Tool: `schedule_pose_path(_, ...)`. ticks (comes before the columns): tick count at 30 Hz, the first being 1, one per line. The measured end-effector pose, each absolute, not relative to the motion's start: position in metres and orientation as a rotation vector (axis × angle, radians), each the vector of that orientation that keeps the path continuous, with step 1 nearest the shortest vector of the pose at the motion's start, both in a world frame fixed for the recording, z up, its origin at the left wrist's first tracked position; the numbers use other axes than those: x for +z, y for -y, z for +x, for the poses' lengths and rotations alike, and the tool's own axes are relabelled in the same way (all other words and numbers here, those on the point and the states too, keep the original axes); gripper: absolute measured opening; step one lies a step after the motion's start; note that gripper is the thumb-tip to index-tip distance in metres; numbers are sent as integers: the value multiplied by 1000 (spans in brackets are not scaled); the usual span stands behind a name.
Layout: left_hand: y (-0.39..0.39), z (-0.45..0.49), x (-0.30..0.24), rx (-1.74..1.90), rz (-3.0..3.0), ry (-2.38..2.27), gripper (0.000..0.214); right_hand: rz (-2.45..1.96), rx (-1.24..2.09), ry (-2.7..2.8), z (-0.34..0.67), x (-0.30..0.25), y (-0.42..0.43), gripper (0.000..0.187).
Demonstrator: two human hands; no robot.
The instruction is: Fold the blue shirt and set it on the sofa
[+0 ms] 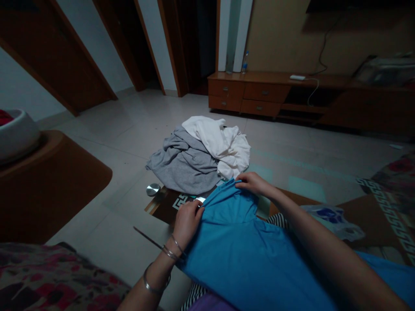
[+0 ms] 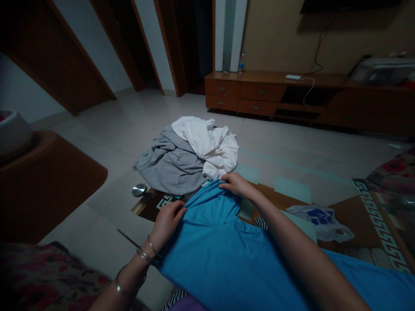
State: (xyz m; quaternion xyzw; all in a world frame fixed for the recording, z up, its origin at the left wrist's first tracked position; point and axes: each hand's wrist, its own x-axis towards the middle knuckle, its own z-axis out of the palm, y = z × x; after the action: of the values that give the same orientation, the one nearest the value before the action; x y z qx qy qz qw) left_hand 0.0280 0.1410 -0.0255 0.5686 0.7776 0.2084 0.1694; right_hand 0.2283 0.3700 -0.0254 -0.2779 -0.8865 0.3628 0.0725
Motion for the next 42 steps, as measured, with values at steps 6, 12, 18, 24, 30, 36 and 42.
schedule_pose_path(6, -139, 29, -18, 441, 1640, -2262, 11, -1008, 847, 2611, 214, -38, -362, 33)
schedule_pose_path(12, -141, 30, -18, 427, 1669, -2285, 8, -1073, 692, 2684, 207, -36, -354, 35)
schedule_pose_path(18, -143, 29, -21, 511, 1693, -2276, 6, -1134, 733, 2599, 200, -42, -356, 49)
schedule_pose_path(24, -144, 25, -26, 636, 1721, -2188, 5, -968, 963, 2447, 197, -43, -364, 15)
schedule_pose_path(30, -150, 24, -21, 869, 1585, -1906, 6, -777, 1344, 2184, 209, -10, -374, 30)
schedule_pose_path(36, -159, 6, -29, 1154, 1135, -1818, 23, -857, 1132, 2214, 190, -8, -393, 28)
schedule_pose_path(42, -166, -11, -47, 1116, 1120, -1902, 23, -964, 1025, 2282, 163, -30, -396, 15)
